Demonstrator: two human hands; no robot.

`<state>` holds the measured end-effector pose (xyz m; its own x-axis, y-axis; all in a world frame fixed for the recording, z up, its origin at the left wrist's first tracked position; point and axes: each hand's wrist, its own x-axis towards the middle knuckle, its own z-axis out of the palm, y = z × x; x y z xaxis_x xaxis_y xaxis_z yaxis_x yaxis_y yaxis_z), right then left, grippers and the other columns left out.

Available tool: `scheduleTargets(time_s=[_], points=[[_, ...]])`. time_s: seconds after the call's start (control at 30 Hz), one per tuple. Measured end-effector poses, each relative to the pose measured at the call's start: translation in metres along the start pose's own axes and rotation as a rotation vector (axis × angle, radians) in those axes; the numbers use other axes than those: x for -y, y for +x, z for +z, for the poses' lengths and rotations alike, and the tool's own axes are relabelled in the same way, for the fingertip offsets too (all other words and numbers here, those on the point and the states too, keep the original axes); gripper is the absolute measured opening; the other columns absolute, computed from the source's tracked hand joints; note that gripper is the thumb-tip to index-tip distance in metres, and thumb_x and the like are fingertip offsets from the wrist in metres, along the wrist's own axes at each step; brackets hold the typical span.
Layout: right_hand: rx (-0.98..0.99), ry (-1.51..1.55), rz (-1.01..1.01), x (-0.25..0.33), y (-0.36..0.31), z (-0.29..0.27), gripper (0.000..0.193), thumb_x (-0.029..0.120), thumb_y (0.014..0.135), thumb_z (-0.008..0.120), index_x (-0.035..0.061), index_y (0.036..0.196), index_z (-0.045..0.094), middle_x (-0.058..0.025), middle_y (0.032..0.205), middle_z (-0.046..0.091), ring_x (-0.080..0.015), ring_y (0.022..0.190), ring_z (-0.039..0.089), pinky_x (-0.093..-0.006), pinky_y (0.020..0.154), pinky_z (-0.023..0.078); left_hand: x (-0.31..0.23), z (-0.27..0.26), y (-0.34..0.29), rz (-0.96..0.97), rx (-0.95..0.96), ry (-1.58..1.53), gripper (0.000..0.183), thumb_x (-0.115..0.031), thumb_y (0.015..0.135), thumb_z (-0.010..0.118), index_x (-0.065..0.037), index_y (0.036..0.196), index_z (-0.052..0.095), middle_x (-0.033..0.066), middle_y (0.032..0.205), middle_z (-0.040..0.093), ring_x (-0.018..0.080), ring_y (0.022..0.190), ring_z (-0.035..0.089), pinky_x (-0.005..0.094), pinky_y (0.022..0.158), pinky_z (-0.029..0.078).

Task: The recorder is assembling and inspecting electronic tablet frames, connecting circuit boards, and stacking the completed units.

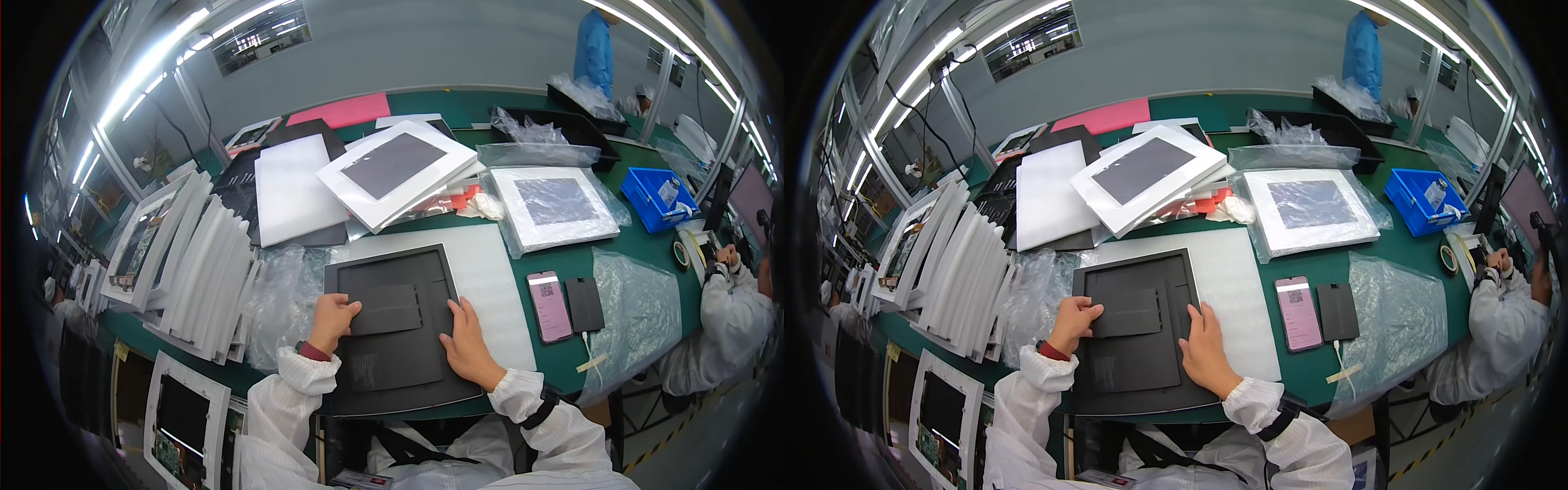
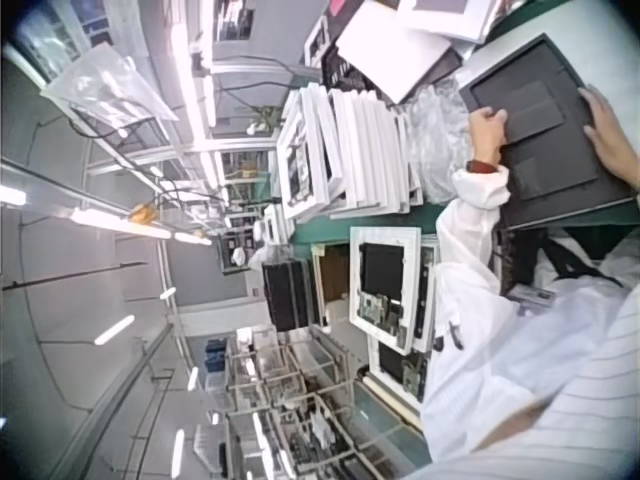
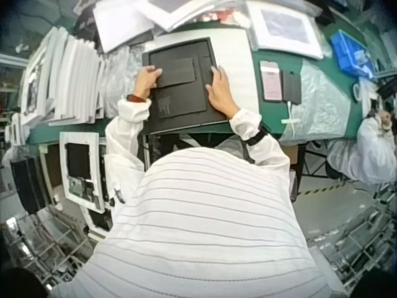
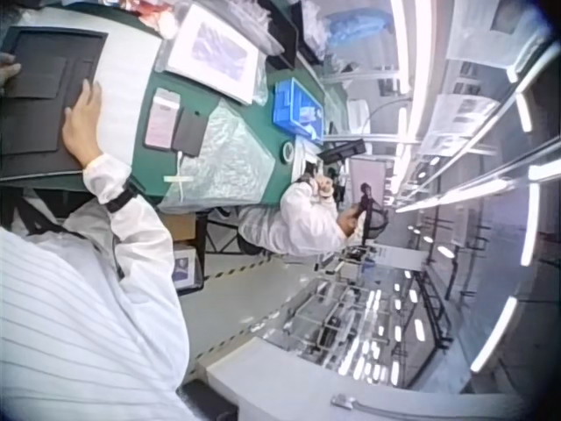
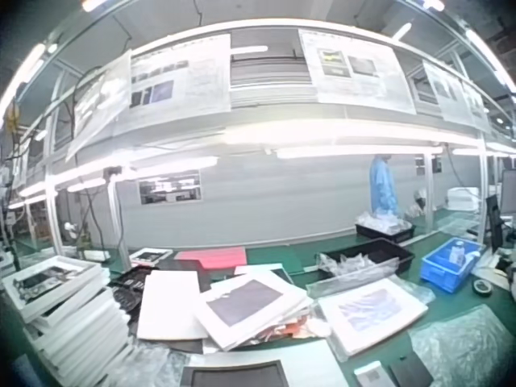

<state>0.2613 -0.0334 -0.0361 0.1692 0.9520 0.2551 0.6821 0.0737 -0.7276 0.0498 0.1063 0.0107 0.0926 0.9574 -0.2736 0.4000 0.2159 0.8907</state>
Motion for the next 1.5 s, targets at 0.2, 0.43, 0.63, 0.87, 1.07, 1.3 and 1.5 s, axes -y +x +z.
scheduleTargets(time_s=[0.2, 0.43, 0.63, 0.87, 1.07, 1.3, 1.5], points=[[-0.015, -0.009, -0.003, 0.000, 0.000, 0.002, 0.061, 0.002, 0.079, 0.059, -0.0072, 0.132, 0.029, -0.0332, 0.137, 0.023, -0.0479, 0.129, 0.024, -0.0489, 0.108, 0.021, -0.006, 0.003, -0.007, -0.026, 0.006, -0.024, 0.049, -0.014, 0.079, 0.070, 0.012, 0.117, 0.051, 0.0073, 0.083, 0.057, 0.0133, 0.067, 0.058, 0.0252, 0.050, 0.049], [-0.024, -0.019, -0.007, -0.002, -0.001, 0.003, 0.061, 0.002, 0.079, 0.058, -0.0074, 0.132, 0.028, -0.0328, 0.137, 0.024, -0.0477, 0.129, 0.024, -0.0489, 0.108, 0.021, -0.001, 0.003, -0.009, 0.403, -0.107, 0.678, 0.052, -0.026, 0.073, 0.075, 0.004, 0.112, 0.059, 0.0177, 0.100, 0.060, 0.0294, 0.086, 0.058, 0.0387, 0.075, 0.047], [-0.028, 0.025, 0.013, 0.001, -0.001, 0.002, 0.061, 0.002, 0.080, 0.057, -0.0078, 0.132, 0.027, -0.0323, 0.137, 0.023, -0.0471, 0.129, 0.025, -0.0490, 0.108, 0.021, 0.010, 0.016, -0.023, 0.865, -0.169, 0.892, 0.049, -0.031, 0.075, 0.071, 0.000, 0.112, 0.061, 0.0234, 0.123, 0.051, 0.0372, 0.116, 0.046, 0.0435, 0.097, 0.037], [-0.052, 0.008, 0.037, 0.006, -0.001, 0.003, 0.059, 0.003, 0.083, 0.055, -0.0069, 0.133, 0.026, -0.0300, 0.139, 0.023, -0.0441, 0.131, 0.024, -0.0450, 0.109, 0.021, 0.030, 0.036, -0.025, 0.873, -0.033, 0.857, 0.045, -0.021, 0.089, 0.056, 0.002, 0.127, 0.048, 0.0251, 0.135, 0.041, 0.0397, 0.128, 0.035, 0.0442, 0.107, 0.028], [-0.095, -0.024, 0.022, 0.005, -0.001, 0.001, 0.059, 0.003, 0.083, 0.055, -0.0072, 0.133, 0.026, -0.0297, 0.138, 0.026, -0.0443, 0.129, 0.026, -0.0455, 0.108, 0.022, 0.030, 0.035, -0.022, 0.907, -0.014, 0.895, 0.047, -0.022, 0.090, 0.055, 0.001, 0.129, 0.045, 0.0269, 0.136, 0.039, 0.0402, 0.128, 0.036, 0.0455, 0.106, 0.031], [-0.152, 0.006, -0.021, 0.000, -0.003, 0.011, 0.057, 0.002, 0.082, 0.054, -0.0081, 0.131, 0.027, -0.0305, 0.136, 0.028, -0.0446, 0.128, 0.028, -0.0461, 0.108, 0.023, 0.033, 0.026, -0.045, 0.847, -0.058, 0.969, 0.046, -0.020, 0.089, 0.056, 0.010, 0.122, 0.046, 0.0288, 0.130, 0.044, 0.0415, 0.123, 0.041, 0.0446, 0.105, 0.031], [-0.165, 0.003, -0.027, 0.001, -0.002, 0.008, 0.056, 0.002, 0.082, 0.054, -0.0084, 0.130, 0.028, -0.0309, 0.136, 0.029, -0.0446, 0.128, 0.029, -0.0463, 0.108, 0.023, 0.040, 0.031, -0.046, 0.893, -0.131, 1.001, 0.046, -0.021, 0.089, 0.056, 0.011, 0.121, 0.046, 0.0292, 0.130, 0.043, 0.0421, 0.123, 0.041, 0.0455, 0.104, 0.033]])
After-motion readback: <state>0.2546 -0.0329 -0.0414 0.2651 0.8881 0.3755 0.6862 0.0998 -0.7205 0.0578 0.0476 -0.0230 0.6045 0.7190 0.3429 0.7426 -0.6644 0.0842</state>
